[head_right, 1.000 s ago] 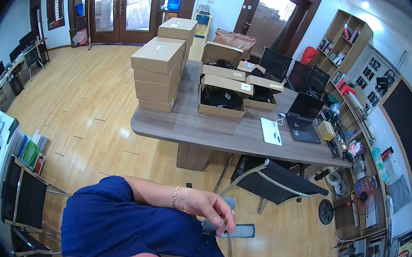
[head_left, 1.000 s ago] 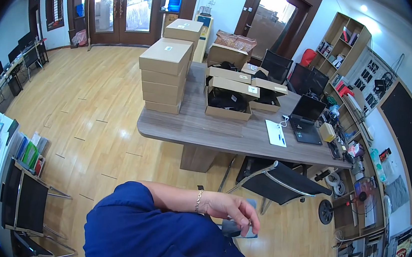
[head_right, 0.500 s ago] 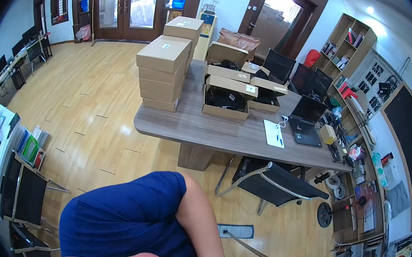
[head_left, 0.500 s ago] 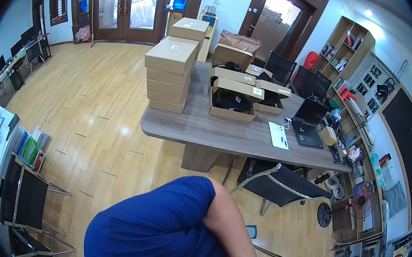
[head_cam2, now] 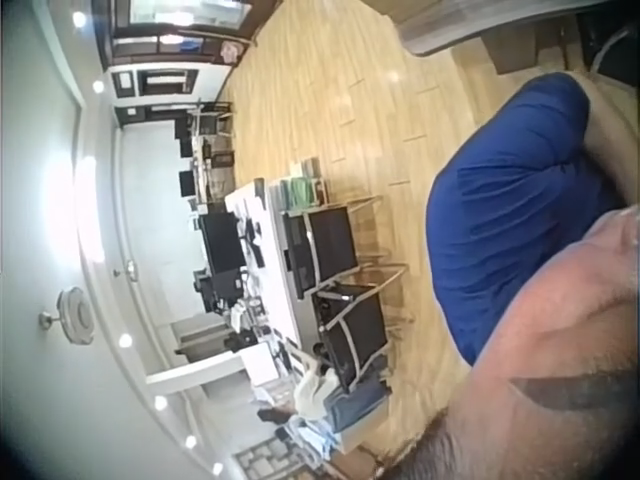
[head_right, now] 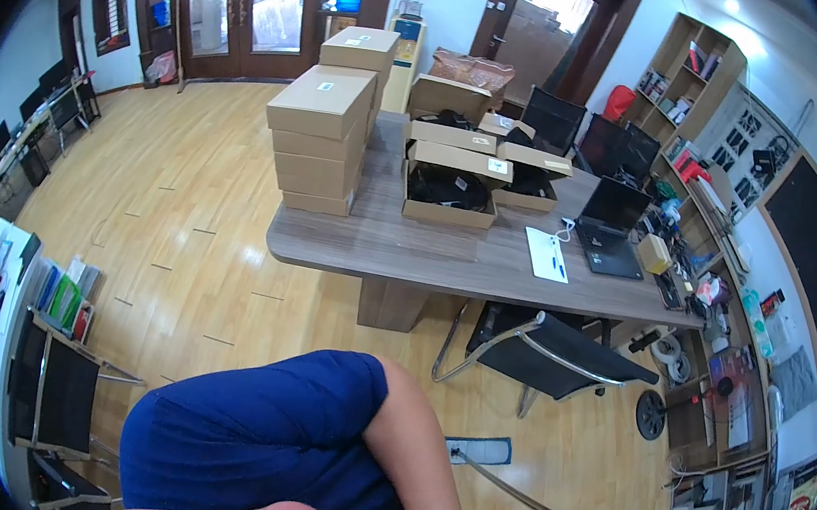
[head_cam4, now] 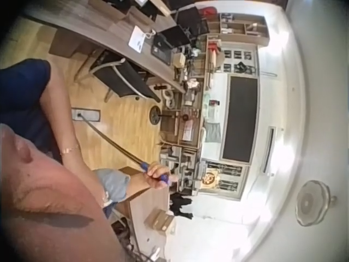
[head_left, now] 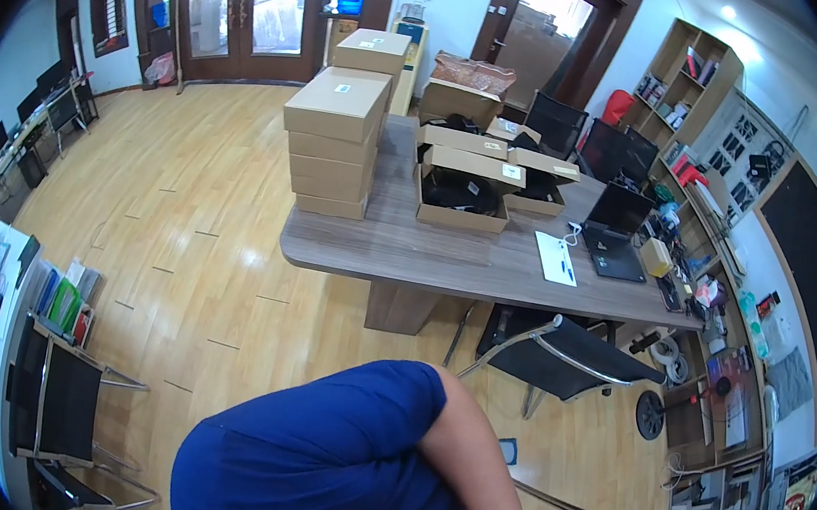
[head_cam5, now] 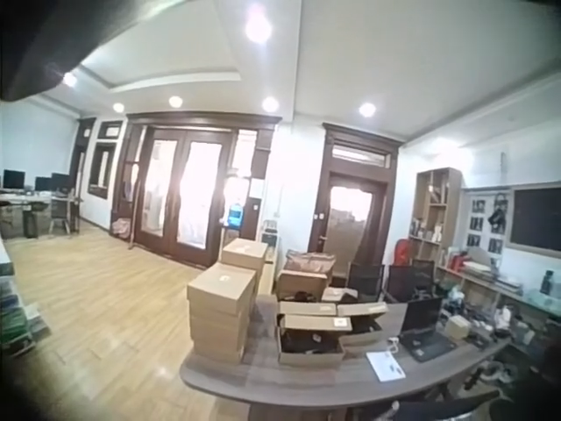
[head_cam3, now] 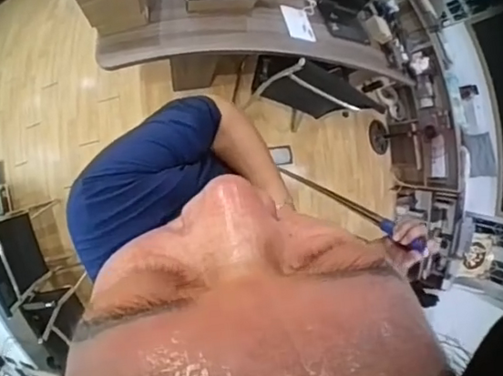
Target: Mopping the wooden floor of an office using a flat mop and a cleaning cloth.
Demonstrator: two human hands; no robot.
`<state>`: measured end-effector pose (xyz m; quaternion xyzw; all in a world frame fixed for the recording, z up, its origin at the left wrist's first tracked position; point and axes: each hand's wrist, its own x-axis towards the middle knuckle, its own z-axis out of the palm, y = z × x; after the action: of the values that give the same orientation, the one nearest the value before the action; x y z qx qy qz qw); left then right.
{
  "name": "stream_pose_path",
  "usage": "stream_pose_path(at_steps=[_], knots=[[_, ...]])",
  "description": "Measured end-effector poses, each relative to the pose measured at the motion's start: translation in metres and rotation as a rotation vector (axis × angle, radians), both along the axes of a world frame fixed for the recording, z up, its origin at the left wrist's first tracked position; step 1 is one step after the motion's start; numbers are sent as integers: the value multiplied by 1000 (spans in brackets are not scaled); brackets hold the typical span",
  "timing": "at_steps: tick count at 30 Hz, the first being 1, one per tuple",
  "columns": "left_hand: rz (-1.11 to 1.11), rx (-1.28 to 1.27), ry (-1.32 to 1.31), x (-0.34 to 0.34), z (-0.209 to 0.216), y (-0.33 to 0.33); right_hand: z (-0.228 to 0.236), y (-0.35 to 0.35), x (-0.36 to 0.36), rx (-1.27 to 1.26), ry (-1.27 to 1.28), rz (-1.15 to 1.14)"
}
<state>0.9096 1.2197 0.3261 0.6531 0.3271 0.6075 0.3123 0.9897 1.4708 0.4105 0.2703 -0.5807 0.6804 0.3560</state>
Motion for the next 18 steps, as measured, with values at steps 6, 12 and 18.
stream_pose_path(at_steps=[6,12,18], knots=[[-114,-13,22,-60,52,-40,-89,-4,-39,-45,-286,126],[510,-77,-424,-105,43,-135,-183,-84,-101,195,-726,243],[1277,180,317,-85,39,-156,-280,-157,-155,647,-909,411]])
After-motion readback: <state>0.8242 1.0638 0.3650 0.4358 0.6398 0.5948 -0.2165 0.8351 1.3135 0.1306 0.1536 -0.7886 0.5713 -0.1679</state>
